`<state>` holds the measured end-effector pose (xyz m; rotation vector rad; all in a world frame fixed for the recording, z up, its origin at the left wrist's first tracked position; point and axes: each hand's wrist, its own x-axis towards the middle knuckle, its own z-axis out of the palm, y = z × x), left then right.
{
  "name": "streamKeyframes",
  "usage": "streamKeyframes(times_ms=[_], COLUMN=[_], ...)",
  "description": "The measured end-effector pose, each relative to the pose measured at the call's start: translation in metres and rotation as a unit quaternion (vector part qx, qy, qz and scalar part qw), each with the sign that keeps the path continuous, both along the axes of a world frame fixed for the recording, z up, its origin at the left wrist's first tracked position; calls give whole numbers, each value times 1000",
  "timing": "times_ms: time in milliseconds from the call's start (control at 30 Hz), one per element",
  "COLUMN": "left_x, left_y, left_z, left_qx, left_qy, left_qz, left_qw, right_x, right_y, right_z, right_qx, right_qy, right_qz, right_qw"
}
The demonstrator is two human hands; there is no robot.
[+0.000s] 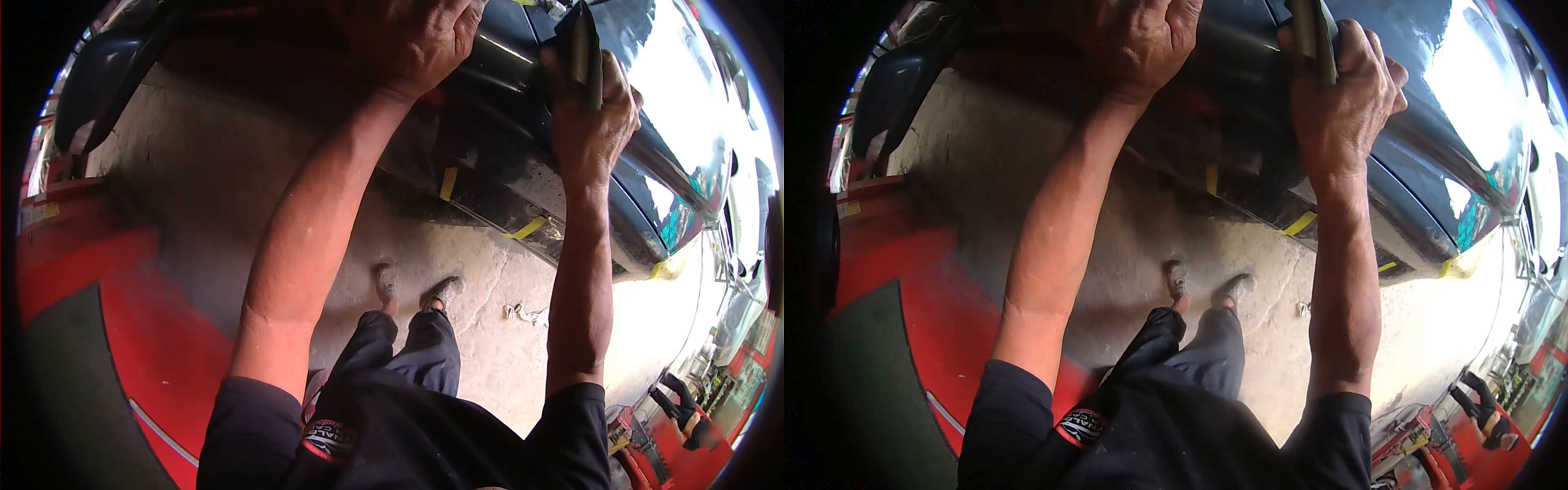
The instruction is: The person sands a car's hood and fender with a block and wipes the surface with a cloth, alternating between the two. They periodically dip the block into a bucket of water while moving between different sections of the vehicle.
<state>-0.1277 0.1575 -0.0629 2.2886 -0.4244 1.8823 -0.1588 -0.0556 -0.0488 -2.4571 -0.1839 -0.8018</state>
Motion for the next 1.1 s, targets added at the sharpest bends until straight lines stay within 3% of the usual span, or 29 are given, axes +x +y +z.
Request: streamKeyframes(times_ms=[133,267,300,400,433,533,667,733,800,900,933,1000,1100], left_x=[3,-14,-17,-18,-16,-16,-12,-7,-14,-17,-19,-23,-23], left_y=[-3,-7,-6,-7,-6,-5,-4,-1,-1,-12,-23,-64,-153], left_z=[9,8,10,15,16,17,10,8,14,18,20,20,-15], left_qx=[-17,-33,-18,-10,-15,-15,10,22,31,16,17,15,44], left_qy=[-21,58,70,74,70,71,56,24,46,79,125,216,96], left_qz=[-10,-15,-1,4,2,1,9,1,8,45,15,-46,-166], left_qw=[1000,998,997,997,997,997,998,999,998,996,992,975,980], right_x=[-17,24,26,4,-7,-4,32,-2,-40,-95,-107,-123,-123], right_y=[-2,-3,6,-12,-17,-8,-6,-20,-62,-119,-126,-143,-152], right_z=[-6,12,16,-4,-9,-4,19,38,30,7,-6,-10,-7], right_qx=[-51,-17,28,-99,-63,-65,-36,147,94,191,302,344,343], right_qy=[-71,40,49,-17,-29,18,19,148,71,127,87,127,87], right_qz=[-15,41,11,-23,19,-32,2,-16,-20,-57,-16,-16,-50], right_qw=[996,998,998,995,997,997,999,978,993,972,949,930,934])
